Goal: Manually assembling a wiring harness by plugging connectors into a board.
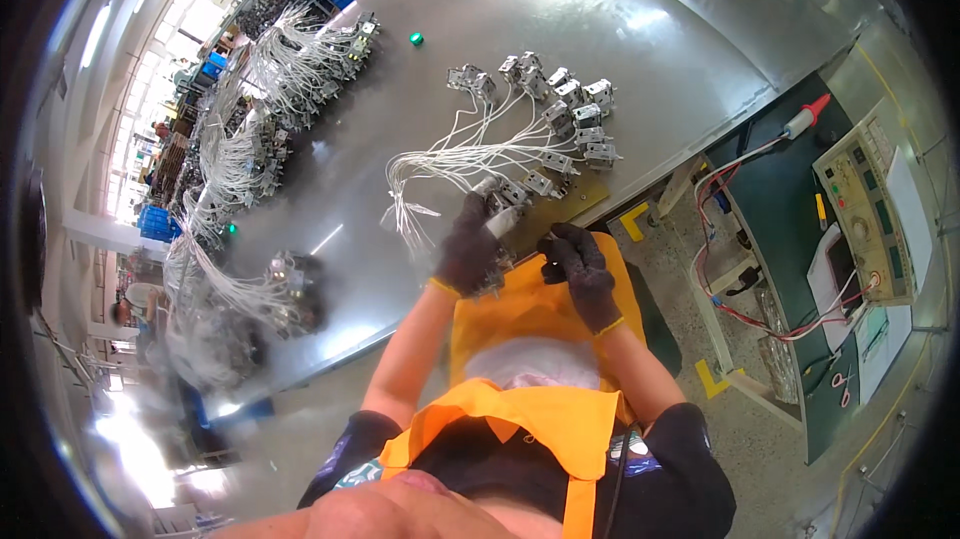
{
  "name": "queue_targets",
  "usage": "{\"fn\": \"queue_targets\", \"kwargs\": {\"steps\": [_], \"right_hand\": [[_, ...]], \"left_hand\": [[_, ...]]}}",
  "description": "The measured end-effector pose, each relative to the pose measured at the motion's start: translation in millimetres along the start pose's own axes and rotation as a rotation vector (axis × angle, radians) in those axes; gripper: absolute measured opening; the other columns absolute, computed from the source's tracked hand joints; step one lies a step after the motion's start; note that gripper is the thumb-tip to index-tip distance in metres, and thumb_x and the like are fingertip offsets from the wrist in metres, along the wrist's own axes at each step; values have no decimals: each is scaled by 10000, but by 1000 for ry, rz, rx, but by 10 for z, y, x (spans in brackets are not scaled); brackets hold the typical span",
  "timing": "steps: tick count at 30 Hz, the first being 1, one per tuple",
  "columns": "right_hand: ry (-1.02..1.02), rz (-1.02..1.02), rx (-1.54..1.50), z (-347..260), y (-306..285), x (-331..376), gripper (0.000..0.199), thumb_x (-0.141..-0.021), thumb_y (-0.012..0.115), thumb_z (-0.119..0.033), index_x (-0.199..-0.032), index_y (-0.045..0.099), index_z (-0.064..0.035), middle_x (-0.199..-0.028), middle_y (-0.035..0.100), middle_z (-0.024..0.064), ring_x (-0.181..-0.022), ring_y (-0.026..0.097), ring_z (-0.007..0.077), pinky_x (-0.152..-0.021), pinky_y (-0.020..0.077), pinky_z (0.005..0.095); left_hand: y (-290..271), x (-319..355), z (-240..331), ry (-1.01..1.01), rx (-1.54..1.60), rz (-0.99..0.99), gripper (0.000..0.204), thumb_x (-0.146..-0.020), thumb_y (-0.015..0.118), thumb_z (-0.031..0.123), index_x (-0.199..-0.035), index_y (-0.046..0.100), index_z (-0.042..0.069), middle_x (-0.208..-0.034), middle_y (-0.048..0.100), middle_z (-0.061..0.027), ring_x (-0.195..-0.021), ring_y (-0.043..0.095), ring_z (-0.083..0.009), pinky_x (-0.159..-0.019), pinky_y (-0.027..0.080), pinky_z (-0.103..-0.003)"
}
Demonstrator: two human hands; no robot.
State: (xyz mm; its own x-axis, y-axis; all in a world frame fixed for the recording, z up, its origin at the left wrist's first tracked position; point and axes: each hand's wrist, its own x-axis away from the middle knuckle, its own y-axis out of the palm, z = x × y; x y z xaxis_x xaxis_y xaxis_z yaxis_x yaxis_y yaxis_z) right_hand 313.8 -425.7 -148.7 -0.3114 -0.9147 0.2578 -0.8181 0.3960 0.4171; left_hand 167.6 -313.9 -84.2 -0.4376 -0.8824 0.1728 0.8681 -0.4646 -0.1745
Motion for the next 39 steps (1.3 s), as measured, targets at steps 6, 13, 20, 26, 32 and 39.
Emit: {"fn": "queue_targets", "kwargs": {"steps": [6, 13, 20, 26, 32, 39], "right_hand": [[33, -65, 135, -178, 61, 82, 305, -964, 567, -180, -1237, 584, -45, -997, 703, 85, -653, 630, 132, -596, 525, 250], [-294, -112, 490, -116, 237, -116, 303, -946, 629, -177, -1216, 629, -39, -969, 715, 70, -685, 652, 121, -638, 540, 289], [-203, -73, 237, -184, 257, 24, 274, -955, 612, -154, -1196, 643, -26, -938, 715, 38, -758, 652, 111, -666, 526, 277], [-422, -47, 440, -189, 332, -46, 194, -934, 621, -136, -1102, 680, -57, -912, 698, 67, -761, 661, 191, -676, 515, 304], [-1034, -209, 1085, -218, 165, -259, 235, -828, 594, 21, -1021, 678, -82, -968, 662, 135, -818, 657, 322, -691, 511, 366], [-47, -82, 247, -209, 306, -142, 126, -949, 593, -156, -1020, 649, -69, -818, 644, 66, -748, 633, 195, -651, 506, 311]], "left_hand": [[32, -50, -79, 74, -341, 55, 640, -893, 679, 243, -1414, 375, 28, -1211, 608, -200, -1144, 590, -288, -972, 454, -383], [32, -96, -84, -33, -164, 54, 625, -862, 691, 403, -1333, 495, 41, -1182, 634, -188, -1109, 610, -291, -938, 470, -382], [31, -102, -77, -33, -283, 81, 615, -858, 691, 427, -1302, 517, 38, -1142, 662, -178, -1084, 629, -300, -917, 480, -386], [73, -96, 9, 11, -197, 65, 621, -844, 699, 451, -1271, 538, 29, -1135, 664, -176, -1062, 639, -297, -903, 487, -383], [64, -97, -8, -39, -183, 73, 619, -831, 712, 450, -1264, 550, 38, -1135, 664, -180, -1064, 637, -295, -898, 488, -386], [51, -157, -170, -35, -160, 92, 526, -861, 696, 372, -1252, 557, 50, -1101, 662, -136, -1002, 626, -230, -843, 499, -356]]}}
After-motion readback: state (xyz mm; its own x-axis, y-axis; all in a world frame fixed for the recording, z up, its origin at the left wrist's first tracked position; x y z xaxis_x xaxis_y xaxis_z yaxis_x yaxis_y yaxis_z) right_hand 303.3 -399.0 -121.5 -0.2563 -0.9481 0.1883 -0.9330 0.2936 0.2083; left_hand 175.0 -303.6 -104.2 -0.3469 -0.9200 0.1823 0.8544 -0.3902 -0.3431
